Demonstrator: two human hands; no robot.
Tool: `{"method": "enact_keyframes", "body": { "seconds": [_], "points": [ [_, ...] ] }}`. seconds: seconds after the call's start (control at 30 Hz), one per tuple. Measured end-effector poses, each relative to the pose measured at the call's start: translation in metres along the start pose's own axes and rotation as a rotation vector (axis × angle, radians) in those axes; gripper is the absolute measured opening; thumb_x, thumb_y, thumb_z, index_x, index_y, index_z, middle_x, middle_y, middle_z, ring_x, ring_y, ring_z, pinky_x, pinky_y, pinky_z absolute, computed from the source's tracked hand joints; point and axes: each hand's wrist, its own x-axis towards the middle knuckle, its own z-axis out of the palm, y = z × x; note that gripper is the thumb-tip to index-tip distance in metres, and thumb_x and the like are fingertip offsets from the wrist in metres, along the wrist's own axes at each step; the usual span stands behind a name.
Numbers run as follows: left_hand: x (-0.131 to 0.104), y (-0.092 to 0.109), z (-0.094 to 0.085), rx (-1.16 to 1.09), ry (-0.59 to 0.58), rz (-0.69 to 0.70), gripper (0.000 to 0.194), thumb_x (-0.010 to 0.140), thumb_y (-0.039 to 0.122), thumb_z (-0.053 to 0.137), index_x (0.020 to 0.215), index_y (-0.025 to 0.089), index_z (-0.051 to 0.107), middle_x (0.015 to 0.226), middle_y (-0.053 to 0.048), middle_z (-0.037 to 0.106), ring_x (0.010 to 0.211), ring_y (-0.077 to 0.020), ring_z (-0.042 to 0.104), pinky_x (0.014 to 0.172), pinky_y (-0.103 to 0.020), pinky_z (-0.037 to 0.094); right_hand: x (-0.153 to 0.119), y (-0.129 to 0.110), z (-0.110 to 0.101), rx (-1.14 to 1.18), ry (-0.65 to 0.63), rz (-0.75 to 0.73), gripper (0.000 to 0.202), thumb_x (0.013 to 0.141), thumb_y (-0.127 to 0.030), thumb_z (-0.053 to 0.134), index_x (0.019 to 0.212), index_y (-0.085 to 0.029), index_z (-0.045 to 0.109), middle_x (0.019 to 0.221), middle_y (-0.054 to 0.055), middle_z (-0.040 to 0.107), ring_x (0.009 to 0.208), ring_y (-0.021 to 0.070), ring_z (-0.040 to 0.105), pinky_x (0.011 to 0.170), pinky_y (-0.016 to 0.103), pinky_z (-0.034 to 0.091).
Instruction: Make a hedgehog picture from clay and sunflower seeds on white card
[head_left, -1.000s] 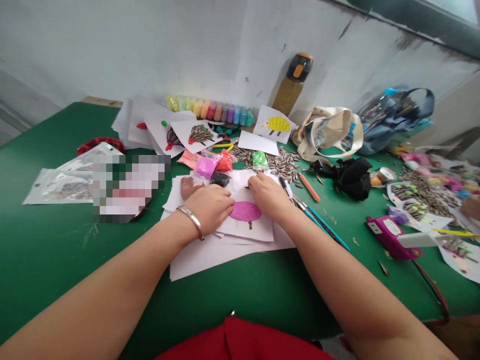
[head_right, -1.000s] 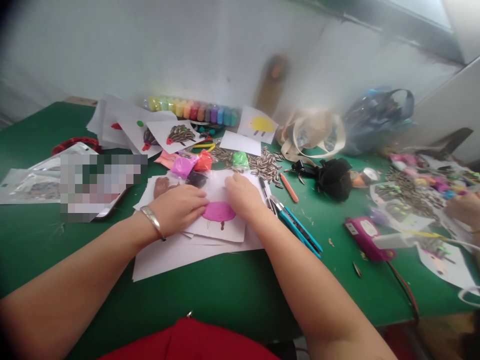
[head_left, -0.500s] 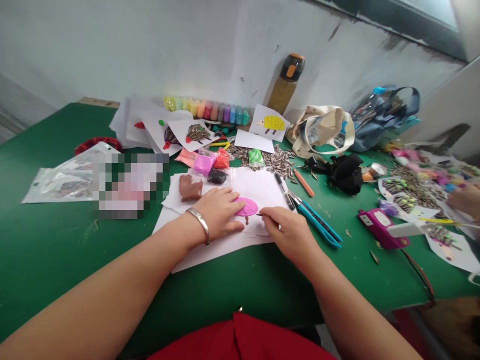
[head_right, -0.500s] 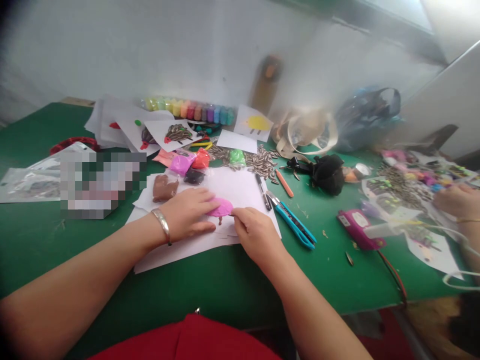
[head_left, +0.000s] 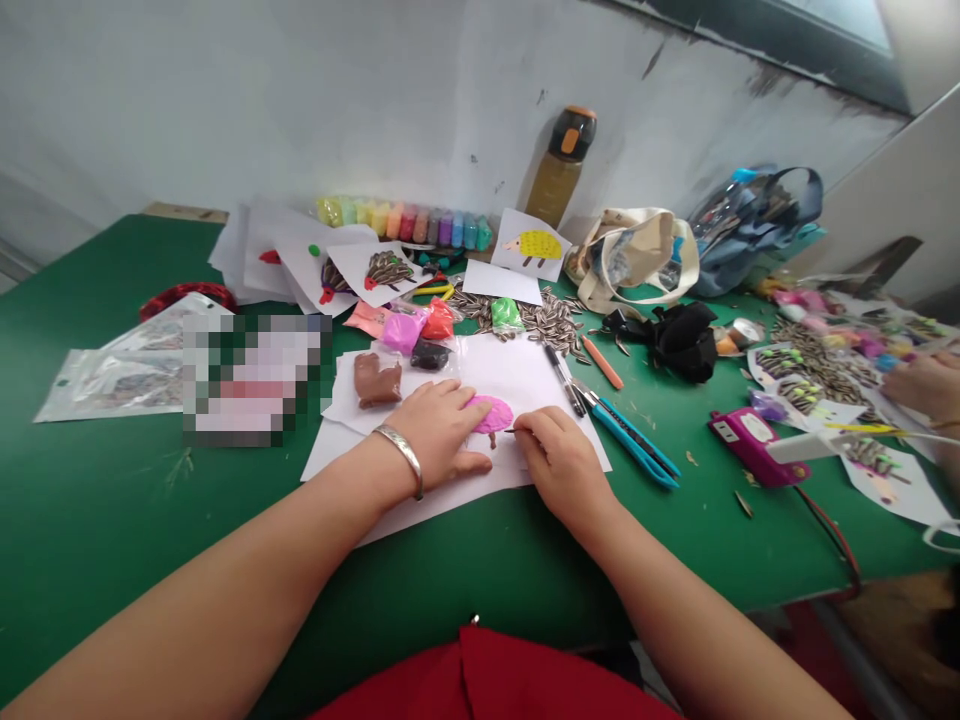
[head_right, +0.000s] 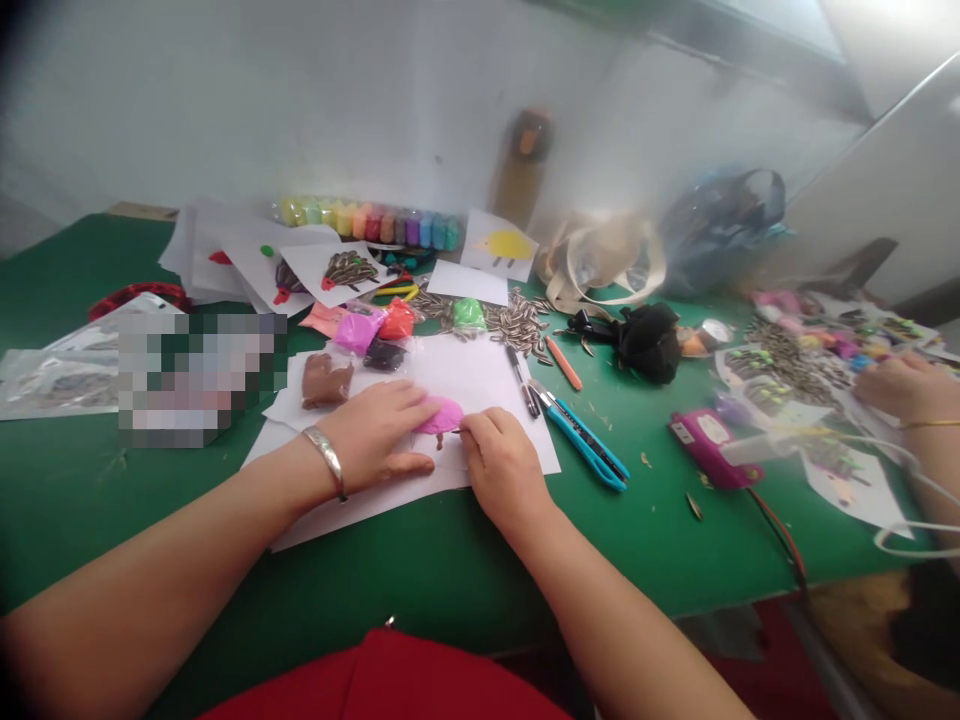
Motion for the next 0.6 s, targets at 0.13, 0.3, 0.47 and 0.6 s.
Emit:
{"method": "enact_keyframes", "body": {
  "seconds": [0.13, 0.3, 0.47, 0.6],
  "points": [
    [0.003, -0.003, 0.004, 0.027, 0.051, -0.059, 0.052, 0.083, 0.056, 0.061, 0.115, 0.015, 0.061, 0.108, -0.011, 0.061, 0.1, -0.028, 0.052, 0.086, -0.04, 0.041, 0.023, 0.007, -0.002, 0.033, -0.002, -0.007, 0.016, 0.095, -0.021, 0.046, 0.09, -0.02, 0.061, 0.086, 0.005, 0.062, 0.082, 0.0185, 0.056, 0.075, 0.03, 0.043],
    [0.007, -0.005, 0.01, 0.034, 0.195, -0.193, 0.049, 0.085, 0.059, 0.058, 0.11, 0.017, 0.062, 0.109, -0.012, 0.062, 0.104, -0.0283, 0.052, 0.09, -0.042, 0.04, 0.042, 0.012, 0.003, 0.079, 0.063, 0.038, 0.011, 0.091, -0.02, 0.049, 0.089, -0.021, 0.06, 0.086, 0.003, 0.065, 0.076, 0.0171, 0.056, 0.071, 0.029, 0.043],
    [0.009, 0.0, 0.012, 0.031, 0.207, -0.258, 0.051, 0.086, 0.059, 0.056, 0.111, 0.015, 0.061, 0.112, -0.014, 0.061, 0.108, -0.0302, 0.051, 0.092, -0.043, 0.038, 0.03, 0.01, 0.007, 0.051, 0.027, 0.021, 0.01, 0.09, -0.02, 0.051, 0.082, -0.021, 0.059, 0.078, 0.002, 0.062, 0.073, 0.0166, 0.056, 0.069, 0.028, 0.041],
    [0.009, 0.002, 0.013, 0.03, 0.212, -0.264, 0.049, 0.086, 0.058, 0.058, 0.111, 0.017, 0.061, 0.113, -0.013, 0.061, 0.108, -0.0302, 0.051, 0.091, -0.043, 0.038, 0.027, 0.008, 0.006, -0.001, 0.035, 0.03, 0.012, 0.088, -0.018, 0.052, 0.078, -0.021, 0.058, 0.076, 0.003, 0.062, 0.072, 0.0164, 0.055, 0.068, 0.028, 0.041]
  ]
}}
